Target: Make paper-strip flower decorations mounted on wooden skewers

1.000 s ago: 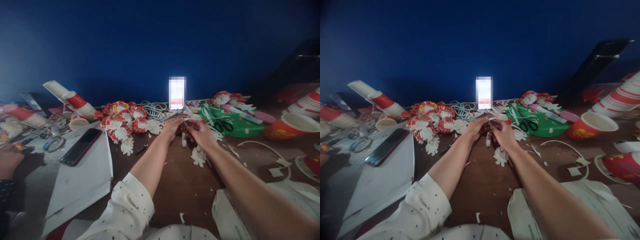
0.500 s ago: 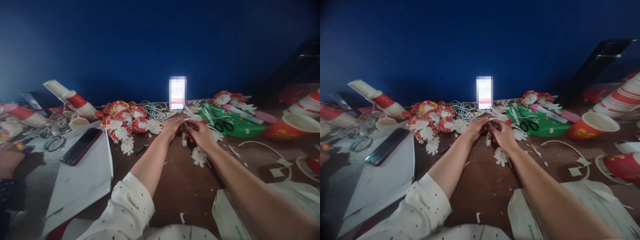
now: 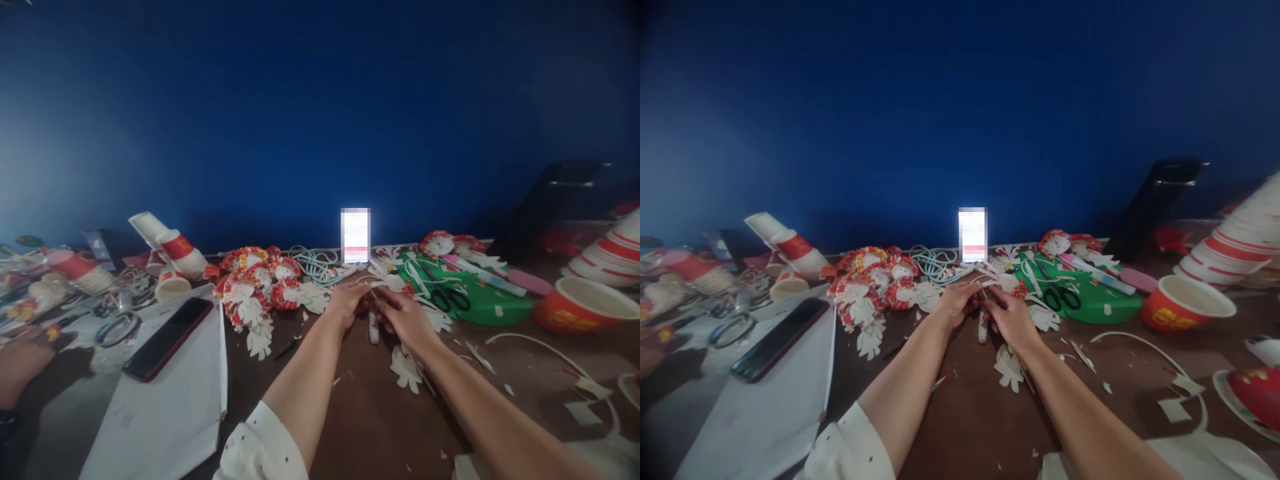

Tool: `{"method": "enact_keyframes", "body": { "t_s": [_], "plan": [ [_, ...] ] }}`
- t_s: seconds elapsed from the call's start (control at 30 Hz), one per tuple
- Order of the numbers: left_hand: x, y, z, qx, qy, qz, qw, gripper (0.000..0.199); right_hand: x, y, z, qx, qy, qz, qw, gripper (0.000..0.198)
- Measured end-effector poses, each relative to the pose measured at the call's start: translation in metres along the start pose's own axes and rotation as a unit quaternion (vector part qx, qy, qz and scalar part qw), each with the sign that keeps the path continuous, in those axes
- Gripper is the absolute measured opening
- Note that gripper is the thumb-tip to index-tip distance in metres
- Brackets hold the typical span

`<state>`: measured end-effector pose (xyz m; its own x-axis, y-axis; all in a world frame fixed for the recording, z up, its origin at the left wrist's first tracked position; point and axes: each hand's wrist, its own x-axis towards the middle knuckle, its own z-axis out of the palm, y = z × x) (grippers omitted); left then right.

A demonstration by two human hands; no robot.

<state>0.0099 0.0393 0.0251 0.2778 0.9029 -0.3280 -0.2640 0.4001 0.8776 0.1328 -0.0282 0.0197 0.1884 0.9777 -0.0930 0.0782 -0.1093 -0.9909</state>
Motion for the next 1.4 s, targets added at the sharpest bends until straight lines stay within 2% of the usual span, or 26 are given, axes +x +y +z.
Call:
{"method": "enact_keyframes", "body": {
  "t_s": [0.2,0.4,0.63,0.83,1.03,1.13,1.23,1.3,1.4],
  "plan": [
    [-0.0002,-0.0003,0.0019,-0.032,0.027,-0.025,0.999,0.016,-0.0002,0.0014,0.002,0.027,0.005,0.014,1.0,0.075],
    [0.001,-0.0018,0.0022,-0.013,0.037,-0.02,0.999,0.026,-0.0015,-0.0008,0.0025,0.012,0.001,0.015,1.0,0.075],
    [0.0022,-0.0025,0.0012,0.013,0.047,-0.017,0.999,0.021,0.0001,0.0029,0.0014,0.006,-0.008,0.022,1.0,0.073],
    [0.0004,-0.0021,0.0021,0.036,0.049,0.006,0.998,0.021,0.0007,0.004,0.0023,0.013,-0.007,0.028,0.999,0.066],
    [0.0006,-0.0025,0.0037,-0.015,0.05,-0.017,0.998,0.011,0.0014,-0.0012,0.0021,0.068,0.004,0.052,0.996,0.033],
    [-0.0021,-0.0029,0.0038,-0.055,0.046,0.005,0.997,0.013,0.003,-0.003,0.003,0.126,0.014,0.078,0.989,0.034],
    [-0.0049,-0.0039,0.0017,-0.05,0.044,0.018,0.998,0.019,0.0054,-0.0018,0.0045,0.169,0.024,0.1,0.98,0.034],
    [-0.0054,-0.0049,0.0,-0.049,0.036,0.032,0.998,0.022,0.0069,-0.0001,0.0052,0.192,0.028,0.107,0.975,0.029],
    [-0.0051,-0.0051,-0.0007,-0.054,0.033,0.016,0.998,0.024,0.0083,0.0008,0.0047,0.234,0.009,0.104,0.967,0.021]
  ]
}}
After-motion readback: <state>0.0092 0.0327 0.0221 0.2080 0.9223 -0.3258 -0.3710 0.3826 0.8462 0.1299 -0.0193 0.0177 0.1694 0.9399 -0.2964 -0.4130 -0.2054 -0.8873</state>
